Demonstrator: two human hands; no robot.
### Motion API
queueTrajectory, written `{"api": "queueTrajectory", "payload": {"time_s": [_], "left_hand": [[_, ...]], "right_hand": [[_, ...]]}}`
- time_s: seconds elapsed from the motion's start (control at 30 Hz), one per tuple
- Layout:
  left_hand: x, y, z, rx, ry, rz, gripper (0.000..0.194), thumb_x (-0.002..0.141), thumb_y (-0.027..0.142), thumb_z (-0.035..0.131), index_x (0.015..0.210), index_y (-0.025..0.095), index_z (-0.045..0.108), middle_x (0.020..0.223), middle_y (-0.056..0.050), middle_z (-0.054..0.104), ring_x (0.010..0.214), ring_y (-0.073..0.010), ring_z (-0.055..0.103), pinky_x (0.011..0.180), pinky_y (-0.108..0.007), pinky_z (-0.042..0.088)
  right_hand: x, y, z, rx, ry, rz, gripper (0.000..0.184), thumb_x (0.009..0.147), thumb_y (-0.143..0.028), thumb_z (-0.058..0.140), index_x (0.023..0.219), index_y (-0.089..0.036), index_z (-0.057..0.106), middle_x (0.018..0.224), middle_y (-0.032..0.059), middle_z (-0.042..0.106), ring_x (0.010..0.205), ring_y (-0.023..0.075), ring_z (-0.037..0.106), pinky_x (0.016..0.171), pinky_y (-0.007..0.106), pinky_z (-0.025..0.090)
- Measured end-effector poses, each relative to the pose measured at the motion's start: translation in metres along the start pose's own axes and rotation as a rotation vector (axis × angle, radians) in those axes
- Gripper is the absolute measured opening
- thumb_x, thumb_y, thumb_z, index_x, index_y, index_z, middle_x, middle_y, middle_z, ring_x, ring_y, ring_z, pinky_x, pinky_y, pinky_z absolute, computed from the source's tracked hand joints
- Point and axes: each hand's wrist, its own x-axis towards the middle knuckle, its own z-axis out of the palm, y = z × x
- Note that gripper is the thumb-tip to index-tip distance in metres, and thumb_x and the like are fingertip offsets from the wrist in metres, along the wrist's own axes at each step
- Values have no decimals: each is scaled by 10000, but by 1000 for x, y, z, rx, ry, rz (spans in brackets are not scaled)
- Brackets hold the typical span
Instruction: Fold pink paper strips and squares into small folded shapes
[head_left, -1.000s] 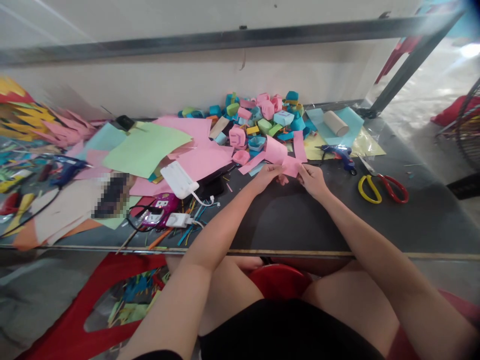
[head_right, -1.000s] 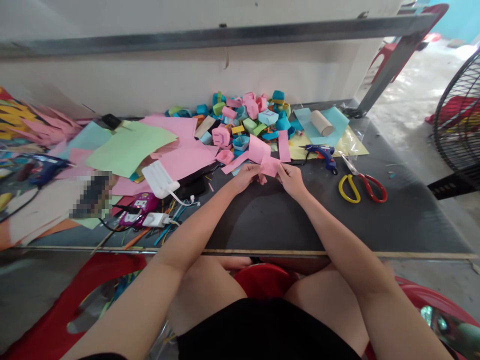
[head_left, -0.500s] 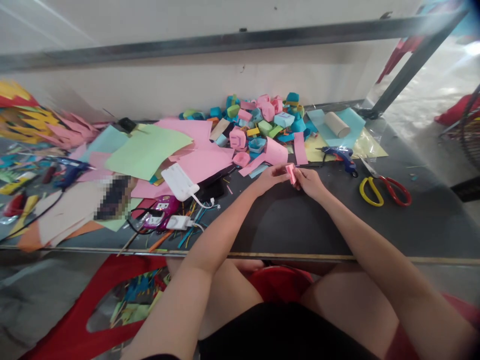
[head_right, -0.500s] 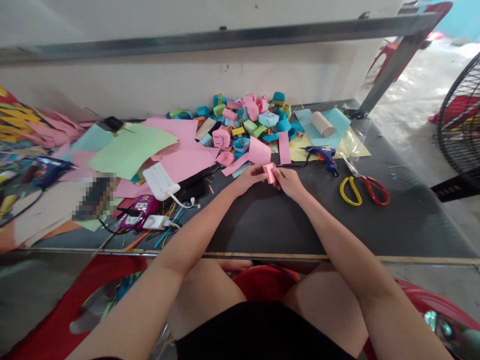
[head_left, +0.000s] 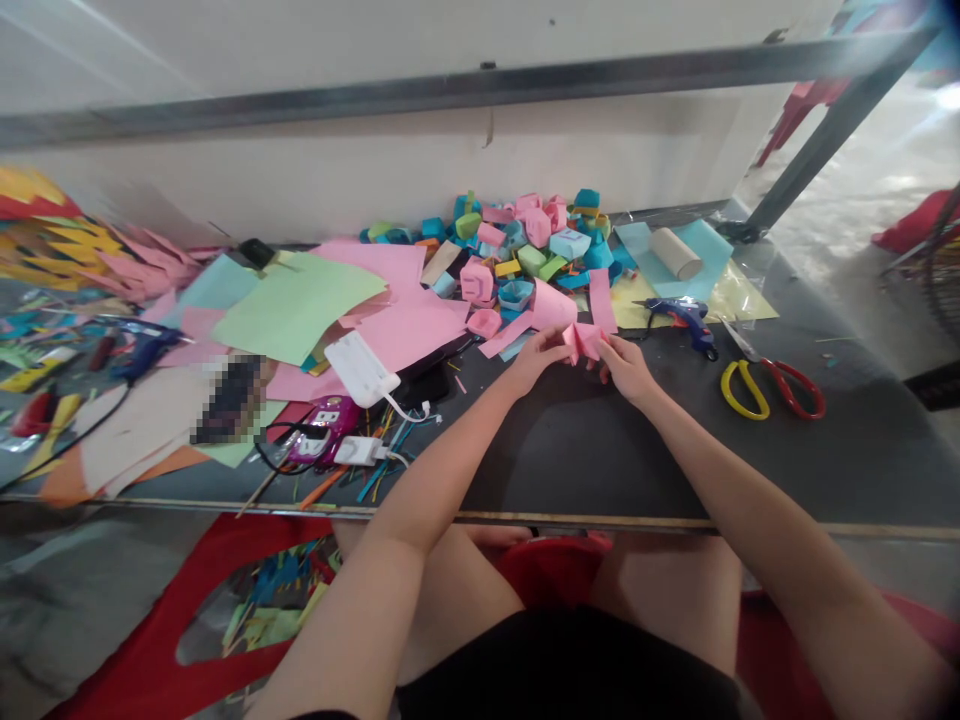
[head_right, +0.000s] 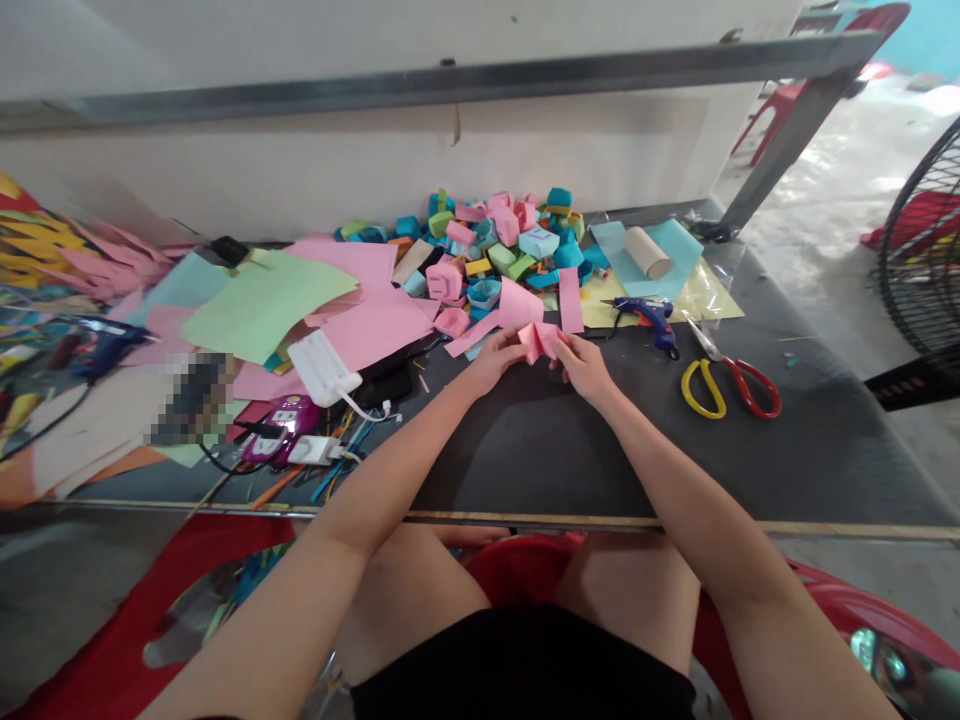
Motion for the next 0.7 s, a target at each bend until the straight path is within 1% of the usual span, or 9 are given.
{"api": "queueTrajectory", "payload": {"time_s": [0.1,0.17,0.23,0.3,0.37,0.43,0.53,0.63,0.7], "left_hand": [[4,-3,-2,-112,67,-45,277,745,363,780,932,165,730,806,-10,736,835,-177,713,774,-286,569],[7,-5,-2,-160,128,-62,215,789,366,736,833,159,698,792,-29,735,856,-194,723,760,-293,581],[9,-6,-1,-163,178,-68,215,811,366,728,822,155,686,794,-43,736,859,-200,725,747,-295,586],[9,-7,-1,-110,208,-28,260,823,394,748,907,152,705,839,-54,746,882,-203,724,750,-297,585],[8,-7,-2,15,233,67,399,821,453,784,1088,165,711,968,-69,761,979,-220,719,812,-319,587],[6,-5,-3,201,259,187,597,789,524,822,1263,198,664,1184,-98,739,1139,-255,682,929,-370,576],[1,-2,-6,518,224,376,791,727,631,845,1362,221,613,1444,-147,615,1365,-318,557,1115,-462,488],[-1,-1,-7,760,133,504,824,707,682,840,1357,222,630,1478,-159,587,1447,-354,480,1229,-512,369],[-1,-1,-8,832,134,534,794,737,687,816,1356,224,635,1470,-159,591,1447,-356,479,1254,-521,331]], "right_hand": [[4,3,1,82,42,41,632,680,-820,722,712,-201,601,587,9,610,471,123,552,386,235,432],[6,2,1,109,45,43,632,653,-816,747,687,-205,590,573,14,605,495,136,578,386,236,444],[6,0,2,109,46,43,637,635,-816,765,673,-202,595,558,14,601,491,132,576,379,229,431],[6,-2,1,109,50,41,643,622,-814,781,659,-198,601,552,17,607,480,123,566,381,224,424],[6,-2,-1,124,59,43,643,608,-808,799,649,-196,605,551,20,615,476,118,563,385,221,417],[6,-2,-3,143,79,49,642,603,-804,809,645,-197,605,548,20,616,471,114,556,387,219,406],[7,0,-5,136,101,45,633,636,-802,792,652,-197,609,548,20,618,450,104,530,388,223,395],[8,1,-5,105,99,28,630,665,-811,766,662,-198,619,541,17,611,442,108,522,391,234,395],[7,1,-4,93,101,18,636,668,-819,758,666,-197,624,537,14,606,437,107,518,390,236,391]]}}
